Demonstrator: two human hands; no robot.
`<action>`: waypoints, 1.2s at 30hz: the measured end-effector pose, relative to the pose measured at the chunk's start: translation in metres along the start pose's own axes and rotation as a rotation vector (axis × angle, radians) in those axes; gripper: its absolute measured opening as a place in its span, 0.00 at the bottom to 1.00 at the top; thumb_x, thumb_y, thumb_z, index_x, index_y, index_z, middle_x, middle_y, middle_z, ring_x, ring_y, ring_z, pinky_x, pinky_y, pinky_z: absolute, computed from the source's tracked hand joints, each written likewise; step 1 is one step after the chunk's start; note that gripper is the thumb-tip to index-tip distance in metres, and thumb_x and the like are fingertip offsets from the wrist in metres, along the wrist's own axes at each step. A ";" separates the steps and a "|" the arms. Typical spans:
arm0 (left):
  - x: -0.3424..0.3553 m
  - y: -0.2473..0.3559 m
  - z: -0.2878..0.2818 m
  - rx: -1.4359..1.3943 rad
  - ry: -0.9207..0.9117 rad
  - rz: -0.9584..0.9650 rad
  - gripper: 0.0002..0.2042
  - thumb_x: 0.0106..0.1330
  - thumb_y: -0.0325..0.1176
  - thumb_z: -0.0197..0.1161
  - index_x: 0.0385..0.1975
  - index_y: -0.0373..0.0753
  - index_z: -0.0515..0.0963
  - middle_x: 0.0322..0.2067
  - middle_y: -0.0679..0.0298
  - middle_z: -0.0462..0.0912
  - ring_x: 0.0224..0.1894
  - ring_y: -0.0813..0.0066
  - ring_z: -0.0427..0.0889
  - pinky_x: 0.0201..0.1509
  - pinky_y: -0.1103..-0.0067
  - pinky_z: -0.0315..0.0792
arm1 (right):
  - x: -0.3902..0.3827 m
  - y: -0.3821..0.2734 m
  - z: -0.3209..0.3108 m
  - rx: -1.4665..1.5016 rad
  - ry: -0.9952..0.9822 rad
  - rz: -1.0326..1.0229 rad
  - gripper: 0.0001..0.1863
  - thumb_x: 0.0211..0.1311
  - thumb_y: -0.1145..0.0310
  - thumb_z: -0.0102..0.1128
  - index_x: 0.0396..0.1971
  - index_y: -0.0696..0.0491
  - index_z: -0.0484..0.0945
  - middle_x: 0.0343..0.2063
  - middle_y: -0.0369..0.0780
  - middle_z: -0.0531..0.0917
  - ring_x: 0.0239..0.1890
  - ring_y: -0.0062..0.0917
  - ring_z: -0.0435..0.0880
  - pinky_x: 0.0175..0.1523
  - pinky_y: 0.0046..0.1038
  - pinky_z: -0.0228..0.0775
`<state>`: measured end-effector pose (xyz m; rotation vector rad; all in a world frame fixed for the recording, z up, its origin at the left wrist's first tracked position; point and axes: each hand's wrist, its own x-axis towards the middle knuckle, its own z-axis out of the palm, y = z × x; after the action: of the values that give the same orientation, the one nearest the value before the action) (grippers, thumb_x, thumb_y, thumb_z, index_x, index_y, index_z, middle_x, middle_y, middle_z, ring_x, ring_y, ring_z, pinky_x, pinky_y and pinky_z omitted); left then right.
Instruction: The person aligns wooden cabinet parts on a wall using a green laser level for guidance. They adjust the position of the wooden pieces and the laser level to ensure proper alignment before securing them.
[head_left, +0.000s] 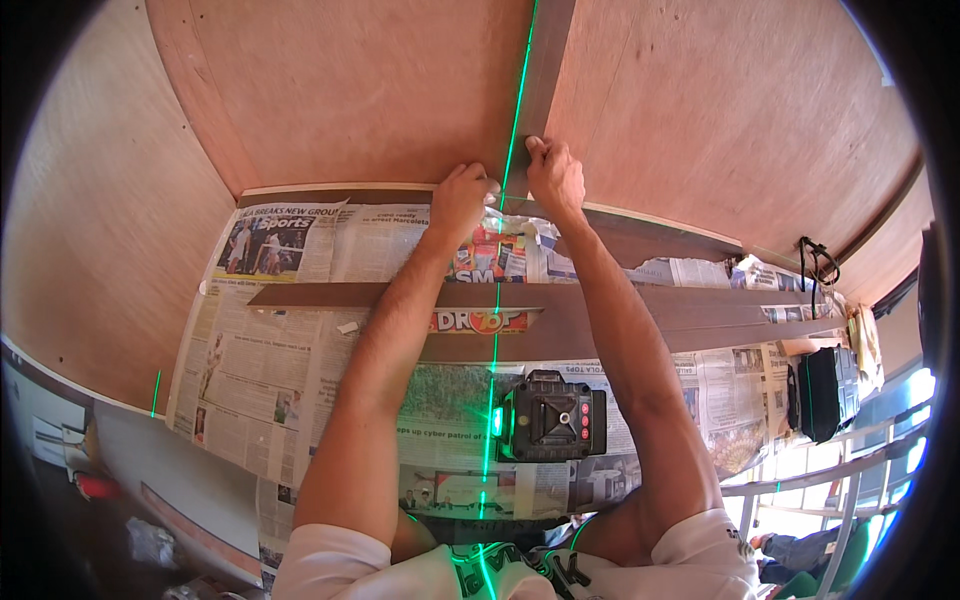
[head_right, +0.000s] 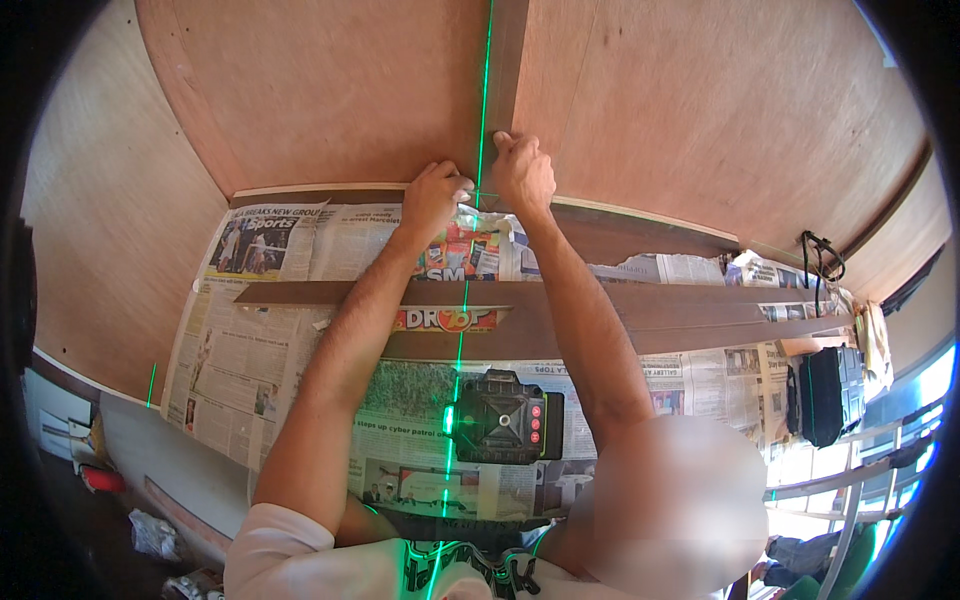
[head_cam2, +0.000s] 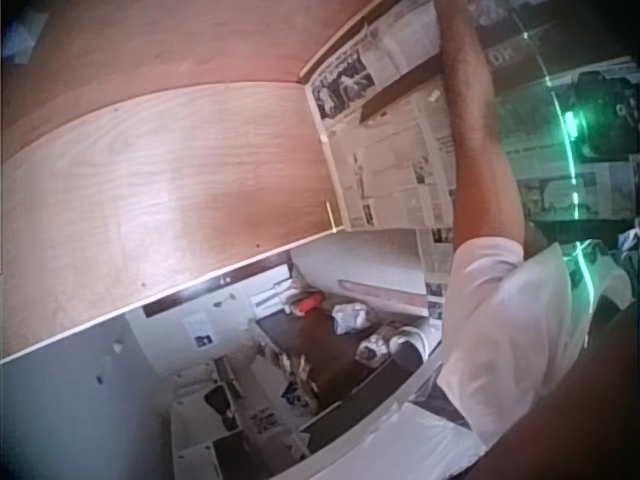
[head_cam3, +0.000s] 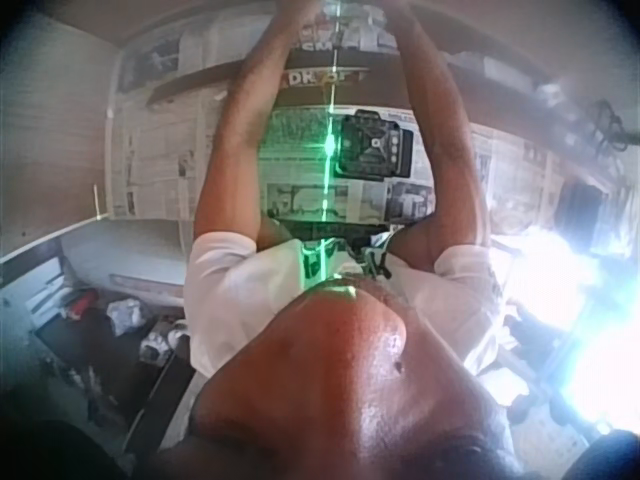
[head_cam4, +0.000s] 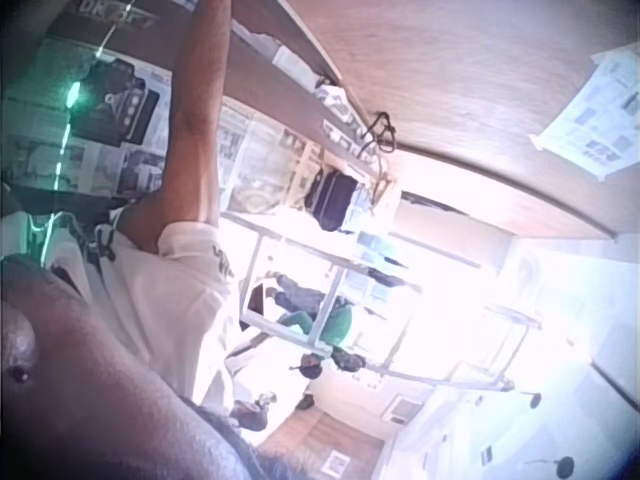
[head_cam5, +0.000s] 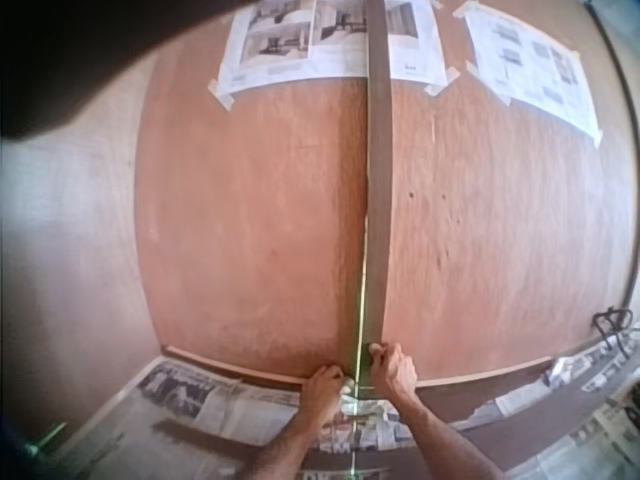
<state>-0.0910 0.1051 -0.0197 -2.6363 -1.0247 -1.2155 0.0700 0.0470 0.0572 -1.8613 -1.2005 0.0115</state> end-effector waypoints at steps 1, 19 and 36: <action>-0.001 -0.001 0.000 0.001 0.002 -0.004 0.08 0.58 0.28 0.71 0.36 0.48 0.90 0.35 0.67 0.80 0.46 0.64 0.81 0.50 0.66 0.79 | -0.002 -0.001 -0.001 0.008 0.007 -0.011 0.28 0.74 0.43 0.53 0.47 0.56 0.83 0.41 0.59 0.88 0.48 0.60 0.86 0.54 0.55 0.77; 0.054 0.047 -0.032 -0.139 0.177 -0.165 0.16 0.55 0.39 0.80 0.40 0.42 0.84 0.35 0.60 0.89 0.41 0.57 0.88 0.45 0.63 0.80 | 0.011 0.013 -0.014 -0.046 -0.160 0.029 0.26 0.72 0.42 0.53 0.52 0.46 0.87 0.46 0.55 0.88 0.52 0.55 0.86 0.57 0.51 0.78; 0.070 0.036 -0.041 -0.084 0.289 -0.202 0.33 0.40 0.52 0.86 0.35 0.39 0.73 0.31 0.52 0.86 0.38 0.46 0.85 0.41 0.57 0.78 | -0.037 -0.002 -0.125 0.271 -0.430 -0.124 0.18 0.75 0.54 0.58 0.40 0.56 0.81 0.26 0.40 0.85 0.26 0.22 0.82 0.31 0.28 0.73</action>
<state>-0.0638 0.1021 0.0651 -2.3612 -1.2290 -1.6550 0.1039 -0.0639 0.1180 -1.5865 -1.5190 0.5033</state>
